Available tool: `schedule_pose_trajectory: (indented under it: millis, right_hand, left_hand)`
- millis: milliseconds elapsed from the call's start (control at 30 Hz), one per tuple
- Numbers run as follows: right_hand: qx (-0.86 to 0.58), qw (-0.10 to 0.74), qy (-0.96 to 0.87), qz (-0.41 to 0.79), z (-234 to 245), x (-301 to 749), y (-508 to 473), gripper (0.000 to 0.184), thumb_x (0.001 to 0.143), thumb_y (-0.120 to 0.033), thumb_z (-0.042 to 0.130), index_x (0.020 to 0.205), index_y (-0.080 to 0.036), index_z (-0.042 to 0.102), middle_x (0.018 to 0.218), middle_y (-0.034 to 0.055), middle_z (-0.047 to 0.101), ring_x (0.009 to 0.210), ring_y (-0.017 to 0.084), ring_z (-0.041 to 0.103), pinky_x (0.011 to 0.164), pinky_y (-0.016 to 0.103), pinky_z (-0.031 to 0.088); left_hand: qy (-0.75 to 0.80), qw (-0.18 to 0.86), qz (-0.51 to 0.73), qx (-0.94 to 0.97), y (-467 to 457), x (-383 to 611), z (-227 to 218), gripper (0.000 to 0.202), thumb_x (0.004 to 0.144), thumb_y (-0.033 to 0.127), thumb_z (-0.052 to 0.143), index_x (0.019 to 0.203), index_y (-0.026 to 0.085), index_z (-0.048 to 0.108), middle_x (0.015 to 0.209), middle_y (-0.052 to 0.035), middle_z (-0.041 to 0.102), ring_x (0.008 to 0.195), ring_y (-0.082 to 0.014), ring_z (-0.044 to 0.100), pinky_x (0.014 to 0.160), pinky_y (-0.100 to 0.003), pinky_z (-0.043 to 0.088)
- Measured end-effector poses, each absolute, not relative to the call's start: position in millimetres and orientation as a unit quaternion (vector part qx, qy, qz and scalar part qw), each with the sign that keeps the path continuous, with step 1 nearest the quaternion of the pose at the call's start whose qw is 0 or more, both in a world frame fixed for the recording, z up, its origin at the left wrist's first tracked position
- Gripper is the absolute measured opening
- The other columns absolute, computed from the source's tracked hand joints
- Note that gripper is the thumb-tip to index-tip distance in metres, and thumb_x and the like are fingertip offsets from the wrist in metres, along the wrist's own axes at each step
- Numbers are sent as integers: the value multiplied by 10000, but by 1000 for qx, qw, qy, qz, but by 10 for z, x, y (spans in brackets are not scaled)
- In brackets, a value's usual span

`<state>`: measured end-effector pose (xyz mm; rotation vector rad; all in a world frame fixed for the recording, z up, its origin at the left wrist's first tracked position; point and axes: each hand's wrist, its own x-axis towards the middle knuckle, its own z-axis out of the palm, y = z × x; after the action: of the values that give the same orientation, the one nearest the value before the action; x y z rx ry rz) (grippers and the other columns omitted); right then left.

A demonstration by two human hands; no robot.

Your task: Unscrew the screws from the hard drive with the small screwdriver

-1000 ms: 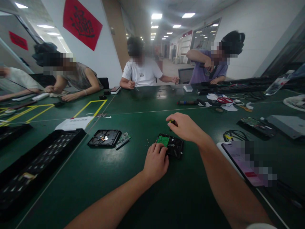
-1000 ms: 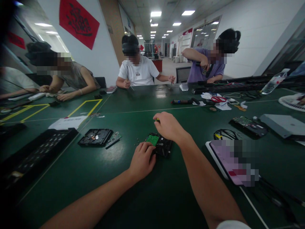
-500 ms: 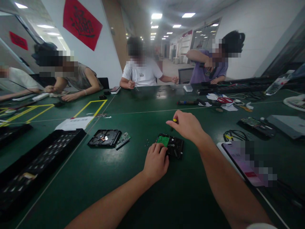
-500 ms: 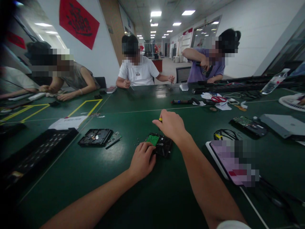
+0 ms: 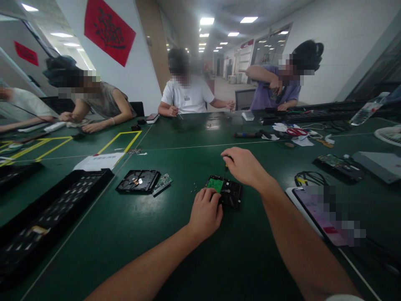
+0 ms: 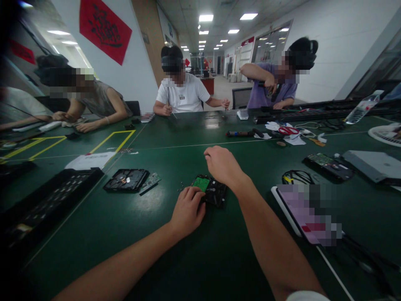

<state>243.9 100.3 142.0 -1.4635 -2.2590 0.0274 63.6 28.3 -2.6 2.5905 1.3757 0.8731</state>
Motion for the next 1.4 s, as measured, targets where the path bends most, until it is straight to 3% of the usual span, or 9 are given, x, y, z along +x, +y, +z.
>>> schedule_pose_trajectory:
  millis: [300,367,500,567,733,833,1067,1233,1400]
  right_hand:
    - [-532,224,-817,15,1466,2451,985,180,1028,-255,546,1004,-208,718,1049,81,752,991,224,683,867,314,466]
    - [-563,220,-797,15,1479,2443,968,182,1008,-359,605,975,-210,705,988,81,754,914,232,688,793,319,462]
    - [-609,218,-763,12,1479,2432,952,403,944,-603,637,884,-207,676,848,85,736,754,237,662,666,325,424]
    - [-600,221,-768,15,1480,2430,956,365,951,-566,650,882,-208,677,854,81,736,760,230,659,668,320,421]
    - [-543,234,-806,18,1496,2428,967,110,975,-284,653,947,-199,716,985,84,746,938,225,672,830,316,459]
    - [-525,231,-819,16,1489,2432,972,154,998,-226,591,1019,-196,740,1046,92,745,1018,231,666,908,325,461]
    - [-502,242,-830,34,1462,2456,987,248,1019,-180,509,1106,-199,740,1133,82,750,1065,231,668,944,336,465]
    - [-529,245,-812,34,1482,2440,975,130,988,-260,610,945,-190,711,986,75,743,924,218,662,828,326,452]
    - [-564,259,-784,23,1443,2419,994,239,941,-383,695,805,-190,655,852,62,699,800,211,624,733,327,414]
  left_hand:
    - [449,38,285,846,293,636,-21,274,905,197,587,1178,208,616,1180,-112,602,1133,-302,533,979,-513,496]
    - [448,38,287,846,294,637,-24,274,900,195,590,1172,216,617,1178,-112,602,1133,-302,535,977,-515,497]
    - [448,38,288,845,293,634,-31,274,900,197,586,1171,222,620,1175,-112,600,1137,-306,539,986,-522,492]
    - [448,38,288,846,292,632,-32,275,905,200,583,1177,220,618,1179,-112,600,1137,-305,538,984,-519,492]
    - [449,39,287,846,287,635,-27,279,899,191,591,1175,215,618,1178,-110,601,1129,-302,538,979,-511,494]
    - [449,38,290,845,287,636,-28,279,891,189,599,1168,213,620,1174,-111,600,1133,-306,538,983,-512,493]
    - [448,44,287,845,289,631,-16,276,899,195,594,1171,228,620,1174,-110,603,1132,-311,547,973,-522,500]
    - [452,43,284,845,285,636,-13,270,904,197,592,1172,218,620,1182,-111,599,1137,-305,541,988,-518,496]
    - [455,43,279,845,282,641,-25,268,910,197,580,1174,210,619,1178,-106,600,1134,-301,536,991,-510,493]
